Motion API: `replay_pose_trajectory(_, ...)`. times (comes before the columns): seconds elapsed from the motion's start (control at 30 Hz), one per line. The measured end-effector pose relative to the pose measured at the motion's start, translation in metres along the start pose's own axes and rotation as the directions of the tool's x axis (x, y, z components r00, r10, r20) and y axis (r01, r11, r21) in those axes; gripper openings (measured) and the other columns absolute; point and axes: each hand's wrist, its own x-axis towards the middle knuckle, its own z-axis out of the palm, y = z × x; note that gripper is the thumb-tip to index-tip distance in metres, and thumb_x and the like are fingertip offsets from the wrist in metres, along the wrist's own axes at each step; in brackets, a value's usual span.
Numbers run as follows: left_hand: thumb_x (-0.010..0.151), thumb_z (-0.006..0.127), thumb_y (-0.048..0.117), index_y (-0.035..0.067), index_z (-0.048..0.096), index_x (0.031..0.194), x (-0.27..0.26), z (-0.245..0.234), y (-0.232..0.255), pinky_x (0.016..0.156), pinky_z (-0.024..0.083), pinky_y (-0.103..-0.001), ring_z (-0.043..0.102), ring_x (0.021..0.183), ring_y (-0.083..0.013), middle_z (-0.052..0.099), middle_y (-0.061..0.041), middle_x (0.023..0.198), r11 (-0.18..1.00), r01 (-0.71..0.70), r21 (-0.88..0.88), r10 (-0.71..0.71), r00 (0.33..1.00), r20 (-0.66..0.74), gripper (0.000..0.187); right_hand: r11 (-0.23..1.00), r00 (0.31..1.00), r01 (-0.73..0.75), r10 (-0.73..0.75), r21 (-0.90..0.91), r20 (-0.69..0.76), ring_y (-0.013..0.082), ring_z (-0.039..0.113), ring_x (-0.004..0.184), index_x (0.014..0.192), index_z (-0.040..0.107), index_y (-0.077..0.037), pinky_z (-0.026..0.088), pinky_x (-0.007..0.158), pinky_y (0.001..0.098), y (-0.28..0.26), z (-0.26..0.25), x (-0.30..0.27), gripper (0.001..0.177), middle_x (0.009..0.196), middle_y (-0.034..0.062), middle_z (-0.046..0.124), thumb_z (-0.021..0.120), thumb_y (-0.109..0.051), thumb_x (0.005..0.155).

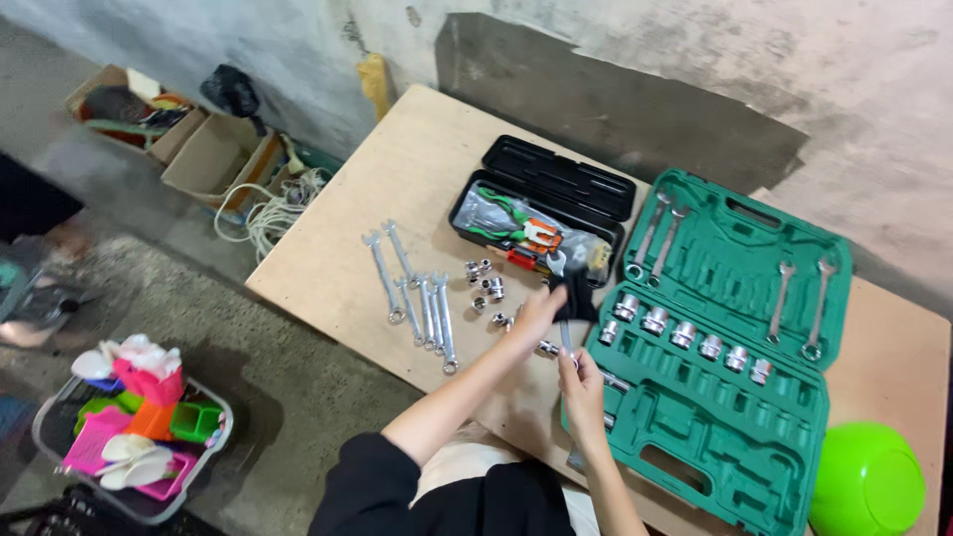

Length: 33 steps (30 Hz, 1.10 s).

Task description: The person wipes several metal wrenches and socket bits with a black cloth on a wooden table. The person picks up each tool, wipes it, and places it into a green toolbox.

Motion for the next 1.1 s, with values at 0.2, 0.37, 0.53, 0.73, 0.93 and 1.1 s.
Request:
replay_pose_trajectory(0.2,0.101,0.058,0.049,0.001,0.071,0.096,-0.005,-0.009,0.0,0.07,0.05,-0.026,0.061,0.077,-0.0069,0.069,-0.001,0.082,0.993,-0.009,0.118,-0.019,0.971,0.24,0.05,0.985,0.994,0.065,-0.078,-0.161,-0.074,0.0027,0.037,0.063,0.082,0.061,-0.006,0.03,0.053,0.0249,0.0,0.014,-0.004,0.025,0.069,-0.0085,0.044,0.065,-0.023,0.1)
replay_pose_trajectory(0.37,0.104,0.059,0.047,0.003,0.071,0.099,0.006,-0.01,-0.006,0.069,0.044,-0.03,0.053,0.078,-0.0113,0.062,-0.001,0.086,0.944,0.131,-0.304,-0.098,0.988,0.121,0.046,0.986,0.999,0.046,-0.049,-0.162,-0.012,0.0034,0.038,0.06,0.084,0.062,-0.007,0.03,0.052,0.0252,-0.009,0.014,-0.01,0.023,0.065,-0.0072,0.044,0.063,-0.024,0.1)
replay_pose_trajectory(0.53,0.103,0.06,0.044,0.003,0.071,0.094,0.008,0.006,-0.013,0.073,0.046,-0.028,0.057,0.08,-0.0082,0.066,0.001,0.086,0.981,0.076,-0.18,-0.02,0.956,0.292,0.043,0.976,0.981,0.149,-0.166,-0.158,-0.104,0.0024,0.033,0.062,0.078,0.05,-0.006,0.027,0.051,0.0251,-0.018,-0.001,-0.001,0.034,0.066,-0.0078,0.038,0.065,-0.023,0.103)
replay_pose_trajectory(0.73,0.102,0.061,0.044,0.001,0.068,0.09,0.011,0.022,-0.016,0.067,0.047,-0.03,0.053,0.076,-0.01,0.063,0.002,0.081,0.94,0.076,-0.333,-0.024,0.987,0.156,0.045,0.978,0.996,0.049,-0.063,-0.201,-0.064,0.0034,0.031,0.06,0.08,0.057,-0.004,0.025,0.05,0.0261,-0.013,0.0,-0.011,0.029,0.065,-0.0073,0.038,0.065,-0.022,0.101)
replay_pose_trajectory(0.93,0.103,0.061,0.044,-0.002,0.07,0.09,0.008,0.011,-0.019,0.067,0.047,-0.031,0.054,0.075,-0.0102,0.064,0.0,0.079,0.989,0.093,-0.115,-0.065,0.971,0.228,0.049,0.968,0.983,0.151,-0.169,-0.202,-0.077,0.0008,0.042,0.067,0.093,0.065,-0.007,0.036,0.057,0.0233,-0.004,-0.004,-0.004,0.017,0.072,-0.0096,0.05,0.06,-0.022,0.099)
replay_pose_trajectory(1.1,0.102,0.054,0.048,0.001,0.07,0.099,0.001,0.023,-0.018,0.074,0.05,-0.027,0.059,0.079,-0.008,0.07,0.002,0.086,0.962,-0.124,-0.242,0.163,0.976,0.148,0.05,0.971,0.996,0.043,-0.061,-0.234,-0.067,0.0067,0.038,0.065,0.085,0.057,-0.001,0.032,0.056,0.0267,0.008,-0.011,-0.003,0.03,0.069,-0.0025,0.043,0.062,-0.023,0.105)
